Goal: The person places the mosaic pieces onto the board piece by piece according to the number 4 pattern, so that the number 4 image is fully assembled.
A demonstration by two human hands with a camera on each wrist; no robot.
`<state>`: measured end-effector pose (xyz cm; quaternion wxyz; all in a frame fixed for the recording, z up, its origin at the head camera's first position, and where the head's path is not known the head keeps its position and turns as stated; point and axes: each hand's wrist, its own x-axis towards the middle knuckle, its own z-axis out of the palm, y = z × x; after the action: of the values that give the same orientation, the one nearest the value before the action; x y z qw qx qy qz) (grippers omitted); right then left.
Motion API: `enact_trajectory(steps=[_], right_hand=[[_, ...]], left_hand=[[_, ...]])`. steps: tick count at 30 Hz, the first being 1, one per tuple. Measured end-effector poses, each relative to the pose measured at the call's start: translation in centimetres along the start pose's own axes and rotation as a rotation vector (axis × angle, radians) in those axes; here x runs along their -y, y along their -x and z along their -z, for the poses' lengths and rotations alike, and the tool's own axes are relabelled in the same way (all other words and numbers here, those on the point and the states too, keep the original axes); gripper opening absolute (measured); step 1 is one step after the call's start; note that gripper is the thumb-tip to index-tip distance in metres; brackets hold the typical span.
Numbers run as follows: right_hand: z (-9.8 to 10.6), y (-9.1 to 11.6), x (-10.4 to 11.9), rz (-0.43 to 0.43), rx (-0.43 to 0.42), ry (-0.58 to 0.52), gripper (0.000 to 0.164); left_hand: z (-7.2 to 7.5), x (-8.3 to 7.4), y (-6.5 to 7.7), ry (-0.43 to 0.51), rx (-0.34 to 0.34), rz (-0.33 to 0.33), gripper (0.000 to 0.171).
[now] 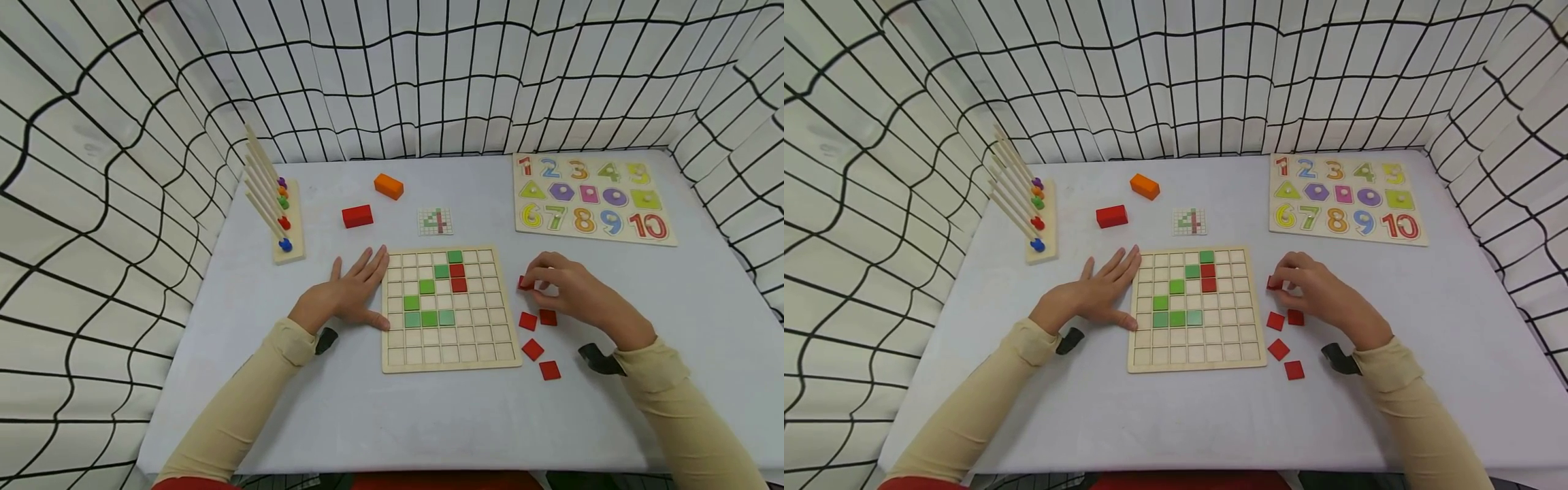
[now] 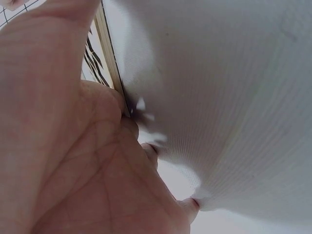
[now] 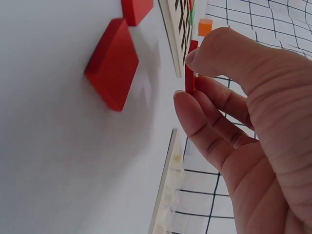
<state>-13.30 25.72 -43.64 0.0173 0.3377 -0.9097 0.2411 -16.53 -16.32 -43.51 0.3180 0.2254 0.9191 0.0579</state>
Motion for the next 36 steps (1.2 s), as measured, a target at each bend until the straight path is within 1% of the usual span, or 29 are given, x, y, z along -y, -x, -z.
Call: enact_trajectory(steps=[3, 6, 7, 10, 13, 17, 20, 22, 24, 27, 29, 31, 33, 35, 36], right_hand=[[-0.4, -0.6, 0.6, 0.002, 0.019, -0.008, 0.024], [-1.0, -1.3, 1.5, 0.008, 0.041, -0.029, 0.021], [-1.2, -1.6, 1.7, 0.024, 0.043, -0.039, 0.02], [-2.2, -2.6, 2.6, 0.084, 0.047, -0.064, 0.019], [-3.2, -3.9, 3.4, 0.166, 0.039, -0.089, 0.018], [-4.7, -5.3, 4.0, 0.303, -0.003, -0.084, 0.017], [-5.8, -6.0, 4.3, 0.386, -0.046, -0.059, 0.017], [-6.2, -6.3, 4.4, 0.416, -0.069, -0.046, 0.016], [-6.3, -6.3, 4.5, 0.428, -0.083, -0.033, 0.016], [-6.1, -6.1, 4.9, 0.426, -0.065, 0.0, 0.015], [-5.8, -5.8, 5.2, 0.399, -0.021, 0.019, 0.013], [-5.3, -5.3, 5.4, 0.339, 0.034, 0.008, 0.015], [-4.6, -4.7, 5.4, 0.258, 0.083, -0.018, 0.021], [-3.9, -3.9, 5.1, 0.163, 0.113, -0.052, 0.028], [-3.6, -3.5, 4.8, 0.131, 0.117, -0.068, 0.031]], left_hand=[[-0.1, 0.2, -0.2, 0.004, 0.004, 0.003, 0.137], [0.1, 0.0, 0.0, 0.001, 0.004, 0.001, 0.137], [0.1, 0.0, -0.1, 0.002, 0.005, 0.002, 0.137], [0.3, -0.1, 0.2, 0.007, 0.008, 0.006, 0.136], [0.3, 0.0, 0.2, 0.01, 0.008, 0.005, 0.136], [-0.1, 0.2, -0.1, 0.011, 0.006, -0.001, 0.136], [-0.5, 0.5, -0.6, 0.014, 0.0, 0.002, 0.137], [-0.7, 0.7, -0.9, 0.014, -0.007, 0.006, 0.137], [-0.7, 0.8, -1.0, 0.011, -0.018, 0.0, 0.139], [-0.7, 0.8, -1.0, 0.003, -0.02, 0.0, 0.141], [-0.8, 0.9, -1.1, 0.001, -0.019, -0.003, 0.141], [-0.9, 1.0, -1.3, 0.005, -0.016, -0.005, 0.141], [-1.0, 1.2, -1.3, 0.01, -0.019, -0.012, 0.141], [-1.0, 1.3, -1.4, 0.008, -0.018, -0.012, 0.141], [-1.1, 1.4, -1.5, 0.008, -0.017, -0.01, 0.141]])
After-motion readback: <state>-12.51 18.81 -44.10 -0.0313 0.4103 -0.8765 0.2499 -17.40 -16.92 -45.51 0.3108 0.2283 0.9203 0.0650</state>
